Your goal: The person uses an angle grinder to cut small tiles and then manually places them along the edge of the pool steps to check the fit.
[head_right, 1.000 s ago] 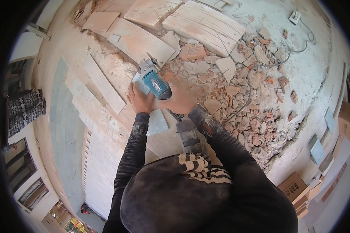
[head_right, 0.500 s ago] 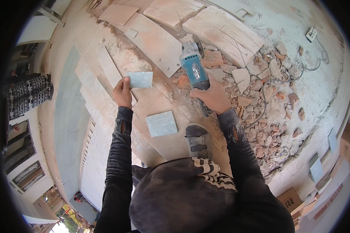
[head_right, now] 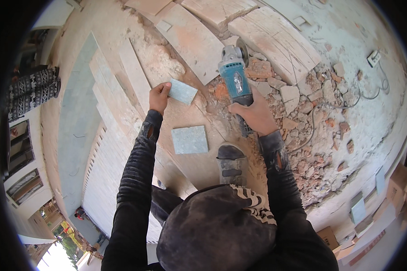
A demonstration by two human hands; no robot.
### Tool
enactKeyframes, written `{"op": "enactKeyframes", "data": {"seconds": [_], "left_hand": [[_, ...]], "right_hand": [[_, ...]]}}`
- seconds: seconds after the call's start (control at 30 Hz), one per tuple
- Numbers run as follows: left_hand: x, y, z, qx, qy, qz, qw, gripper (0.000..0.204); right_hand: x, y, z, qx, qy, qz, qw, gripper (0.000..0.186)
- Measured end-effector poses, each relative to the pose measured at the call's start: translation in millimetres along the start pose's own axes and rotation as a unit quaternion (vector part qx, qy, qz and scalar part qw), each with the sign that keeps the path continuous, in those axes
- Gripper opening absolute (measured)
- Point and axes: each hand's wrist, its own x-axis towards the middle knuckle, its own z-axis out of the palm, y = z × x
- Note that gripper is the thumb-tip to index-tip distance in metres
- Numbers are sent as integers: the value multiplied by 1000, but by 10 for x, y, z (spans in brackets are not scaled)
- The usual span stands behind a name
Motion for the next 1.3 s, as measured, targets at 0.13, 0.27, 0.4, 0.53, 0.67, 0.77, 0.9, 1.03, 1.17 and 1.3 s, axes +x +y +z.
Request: {"op": "enactKeyframes", "data": {"seconds": [0.13, 0.27, 0.4, 0.53, 0.67, 0.77, 0.9, 1.03, 1.17, 1.3], "left_hand": [[43, 30, 113, 119, -4, 48, 992, 25], [56, 127, 225, 157, 15, 113, 981, 26], [49, 225, 276, 302, 33, 156, 940, 22], [-25, 424, 371, 358, 39, 118, 925, 37], [-99, 528, 554, 405, 74, 100, 906, 53], [-52, 487, 603, 415, 90, 86, 901, 48], [59, 526, 638, 408, 94, 30, 907, 42], [150, 631, 639, 407, 73, -9, 911, 36], [212, 723, 581, 410, 21, -54, 910, 31], [-302, 635, 680, 347, 117, 217, 905, 29]], "right_hand": [[-6, -9, 9, 15, 2, 4, 1000, 53], [26, 85, 14, 15, -2, -5, 1000, 52], [49, 125, 41, 25, 3, -19, 1000, 51], [48, 107, 30, 30, -2, -6, 1000, 52], [51, 129, 30, 30, 0, -7, 1000, 52], [60, 134, 52, 28, 0, -12, 1000, 52], [70, 110, 69, 35, -6, -14, 999, 52], [74, 88, 64, 40, -15, 5, 999, 56], [70, 55, 68, 46, -17, 23, 999, 60], [63, 2, 101, 57, -15, 14, 998, 54]]}}
